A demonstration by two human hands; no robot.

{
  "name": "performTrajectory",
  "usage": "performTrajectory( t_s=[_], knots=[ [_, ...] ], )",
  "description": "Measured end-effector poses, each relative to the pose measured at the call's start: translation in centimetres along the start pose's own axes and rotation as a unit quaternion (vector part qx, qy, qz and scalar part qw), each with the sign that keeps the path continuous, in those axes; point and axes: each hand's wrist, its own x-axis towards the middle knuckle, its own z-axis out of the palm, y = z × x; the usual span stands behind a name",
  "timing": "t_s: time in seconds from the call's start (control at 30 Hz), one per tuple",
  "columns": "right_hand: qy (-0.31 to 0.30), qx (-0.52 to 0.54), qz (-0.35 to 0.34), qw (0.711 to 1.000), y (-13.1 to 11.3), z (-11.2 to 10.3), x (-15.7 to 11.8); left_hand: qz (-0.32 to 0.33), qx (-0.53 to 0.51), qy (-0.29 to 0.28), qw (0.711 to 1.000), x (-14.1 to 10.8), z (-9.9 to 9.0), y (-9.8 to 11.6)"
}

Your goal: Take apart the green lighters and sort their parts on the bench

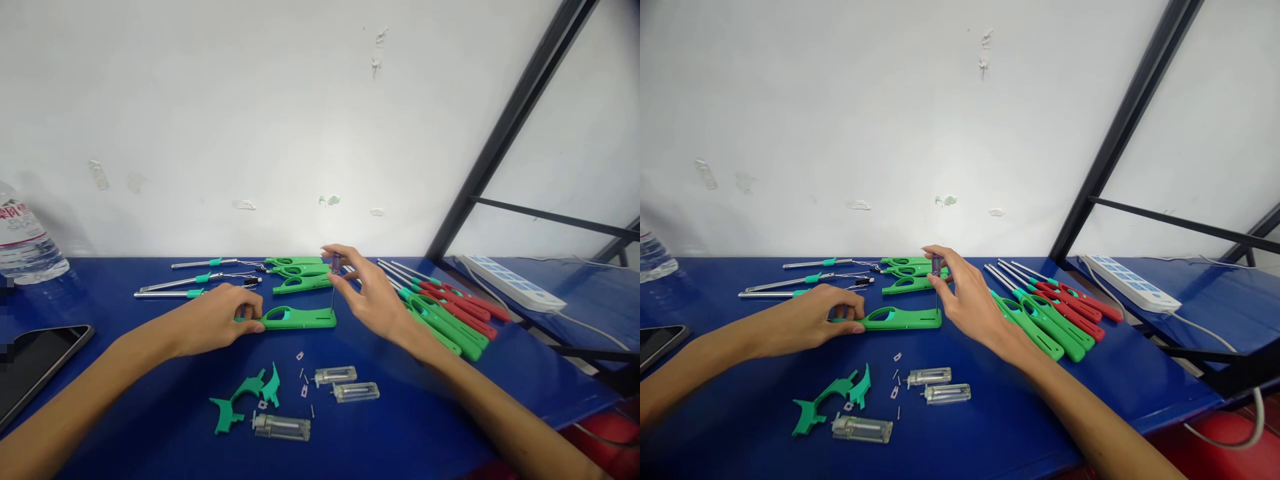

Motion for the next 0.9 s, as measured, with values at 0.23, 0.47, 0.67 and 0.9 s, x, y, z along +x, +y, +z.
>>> performTrajectory(
  t_s=[0.23,0.47,0.67,0.9],
  knots=[
    [0.015,-0.029,-0.031,0.999,0.4,0.2,0.0,0.005,-0.004,-0.001,1.0,0.2,0.0,0.0],
    [-0.022,-0.024,-0.052,0.998,0.2,0.4,-0.3,0.003,-0.006,-0.004,1.0,0.2,0.0,0.2],
    [-0.027,-0.034,-0.062,0.997,0.0,0.2,-0.2,0.001,-0.011,-0.006,1.0,0.1,-0.1,0.2],
    [-0.067,-0.085,-0.012,0.994,-0.3,-0.8,-0.1,0.005,-0.002,0.002,1.0,0.1,0.0,-0.1]
  ],
)
